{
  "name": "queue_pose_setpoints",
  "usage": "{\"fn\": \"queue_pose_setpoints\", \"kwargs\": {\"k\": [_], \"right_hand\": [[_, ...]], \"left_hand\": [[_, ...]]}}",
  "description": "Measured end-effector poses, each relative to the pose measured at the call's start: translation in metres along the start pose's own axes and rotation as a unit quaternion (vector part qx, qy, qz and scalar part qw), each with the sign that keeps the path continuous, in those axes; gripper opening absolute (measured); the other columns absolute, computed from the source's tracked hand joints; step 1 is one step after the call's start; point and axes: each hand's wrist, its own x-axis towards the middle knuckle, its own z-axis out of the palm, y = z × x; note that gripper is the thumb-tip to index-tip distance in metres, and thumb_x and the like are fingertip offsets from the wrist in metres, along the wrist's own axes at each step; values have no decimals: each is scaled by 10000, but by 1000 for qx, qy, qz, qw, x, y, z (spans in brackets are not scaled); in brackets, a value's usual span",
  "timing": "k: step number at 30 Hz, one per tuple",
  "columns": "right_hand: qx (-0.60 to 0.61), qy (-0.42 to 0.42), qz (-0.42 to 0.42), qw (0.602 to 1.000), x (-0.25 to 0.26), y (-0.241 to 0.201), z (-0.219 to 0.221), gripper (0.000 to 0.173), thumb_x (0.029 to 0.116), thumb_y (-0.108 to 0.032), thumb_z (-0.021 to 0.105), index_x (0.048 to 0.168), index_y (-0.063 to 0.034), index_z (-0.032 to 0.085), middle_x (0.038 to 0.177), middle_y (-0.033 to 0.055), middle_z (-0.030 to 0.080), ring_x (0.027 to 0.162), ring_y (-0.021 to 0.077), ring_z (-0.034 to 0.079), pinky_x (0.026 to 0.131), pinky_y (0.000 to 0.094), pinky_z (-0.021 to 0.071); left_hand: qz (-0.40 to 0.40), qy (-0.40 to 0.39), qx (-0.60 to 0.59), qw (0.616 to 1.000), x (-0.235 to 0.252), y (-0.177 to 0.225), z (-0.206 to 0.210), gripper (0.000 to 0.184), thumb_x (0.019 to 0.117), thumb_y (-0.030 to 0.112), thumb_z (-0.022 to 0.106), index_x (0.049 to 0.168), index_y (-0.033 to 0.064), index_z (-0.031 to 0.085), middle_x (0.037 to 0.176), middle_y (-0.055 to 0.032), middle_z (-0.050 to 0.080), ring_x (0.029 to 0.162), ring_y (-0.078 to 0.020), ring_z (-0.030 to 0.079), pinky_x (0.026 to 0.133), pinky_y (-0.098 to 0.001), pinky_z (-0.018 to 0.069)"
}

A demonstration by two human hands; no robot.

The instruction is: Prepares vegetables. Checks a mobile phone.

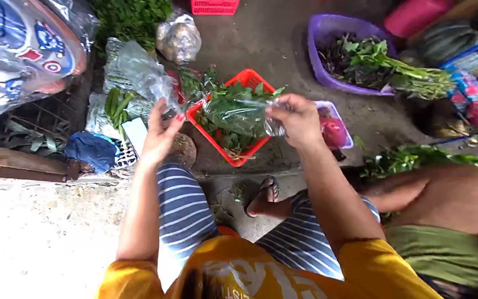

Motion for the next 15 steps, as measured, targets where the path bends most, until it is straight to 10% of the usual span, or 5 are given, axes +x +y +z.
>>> {"fn": "queue_pose_setpoints", "kwargs": {"k": [7, 11, 15], "right_hand": [[-71, 38, -185, 979, 135, 33, 91, 243, 968, -84, 611, 1177, 38, 592, 1025, 78, 641, 849, 90, 660, 788, 271, 584], [-272, -67, -68, 958, 162, 61, 128, 648, 968, -287, 689, 1485, 25, 456, 1500, 318, 421, 1353, 373, 491, 1123, 440, 432], [-281, -129, -47, 950, 107, 58, 138, 682, 994, -356, 664, 1516, 6, 413, 1587, 310, 295, 1364, 391, 485, 1069, 458, 495]], "left_hand": [[-121, 114, 237, 957, -49, -101, -131, 432, 1045, 234, 595, 1399, -12, 558, 1389, -284, 558, 1242, -413, 586, 1050, -575, 470], [-109, 112, 273, 949, -23, -140, -144, 415, 1045, 211, 591, 1392, -17, 575, 1394, -299, 553, 1259, -421, 583, 1069, -558, 475], [-100, 188, 154, 965, 45, -147, -145, 439, 1037, 261, 583, 1361, -35, 566, 1312, -242, 624, 1179, -331, 635, 1021, -500, 508]]}}
